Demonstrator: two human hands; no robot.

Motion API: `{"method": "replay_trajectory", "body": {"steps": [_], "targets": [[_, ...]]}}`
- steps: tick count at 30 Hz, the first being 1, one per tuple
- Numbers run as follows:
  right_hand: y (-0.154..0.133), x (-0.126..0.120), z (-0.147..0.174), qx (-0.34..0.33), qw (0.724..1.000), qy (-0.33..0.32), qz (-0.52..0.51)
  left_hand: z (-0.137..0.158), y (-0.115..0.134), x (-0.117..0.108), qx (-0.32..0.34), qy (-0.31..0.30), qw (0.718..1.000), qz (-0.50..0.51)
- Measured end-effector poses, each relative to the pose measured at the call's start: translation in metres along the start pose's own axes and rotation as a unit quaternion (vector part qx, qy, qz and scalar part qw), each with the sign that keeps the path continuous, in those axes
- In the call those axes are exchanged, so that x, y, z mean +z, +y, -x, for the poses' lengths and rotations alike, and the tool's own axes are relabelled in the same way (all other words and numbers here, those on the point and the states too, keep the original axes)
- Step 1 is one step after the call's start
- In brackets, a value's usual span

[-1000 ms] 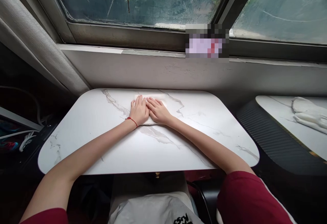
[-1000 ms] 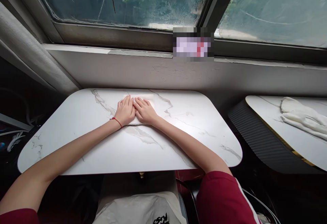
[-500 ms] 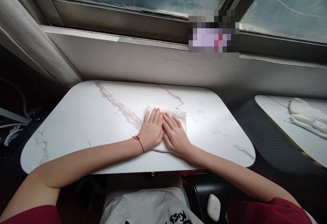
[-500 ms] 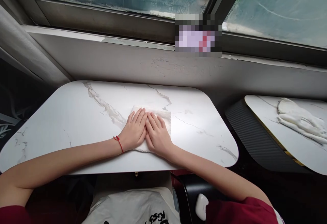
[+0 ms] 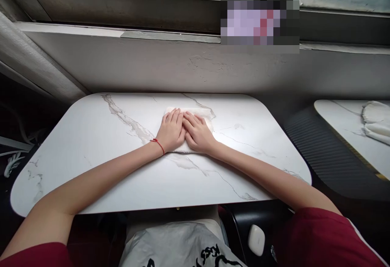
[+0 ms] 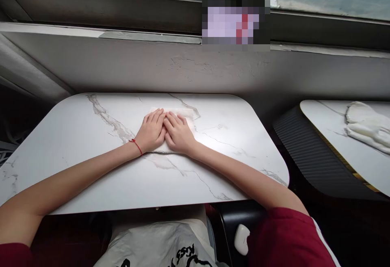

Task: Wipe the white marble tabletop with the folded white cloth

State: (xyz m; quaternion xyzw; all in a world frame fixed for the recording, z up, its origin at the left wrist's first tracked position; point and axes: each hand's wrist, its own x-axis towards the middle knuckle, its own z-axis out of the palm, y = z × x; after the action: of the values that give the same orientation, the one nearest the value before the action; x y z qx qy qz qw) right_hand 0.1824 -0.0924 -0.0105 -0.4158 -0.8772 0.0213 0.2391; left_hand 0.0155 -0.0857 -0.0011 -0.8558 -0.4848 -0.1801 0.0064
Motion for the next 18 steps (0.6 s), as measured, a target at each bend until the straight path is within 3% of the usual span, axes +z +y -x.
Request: {"method": "replay_trajectory", "body": {"steps": [11,18], "targets": [[0.063,0.014,-0.076,0.074,0.996,0.04,-0.012,-0.097,-0.031,0.018,-0.054,0.016,0.998,0.014],[0.077,0.014,-0.094,0.082,0.996,0.027,0.012,-0.115,-0.041,0.021,-0.057,0.023,0.998,0.011]]}}
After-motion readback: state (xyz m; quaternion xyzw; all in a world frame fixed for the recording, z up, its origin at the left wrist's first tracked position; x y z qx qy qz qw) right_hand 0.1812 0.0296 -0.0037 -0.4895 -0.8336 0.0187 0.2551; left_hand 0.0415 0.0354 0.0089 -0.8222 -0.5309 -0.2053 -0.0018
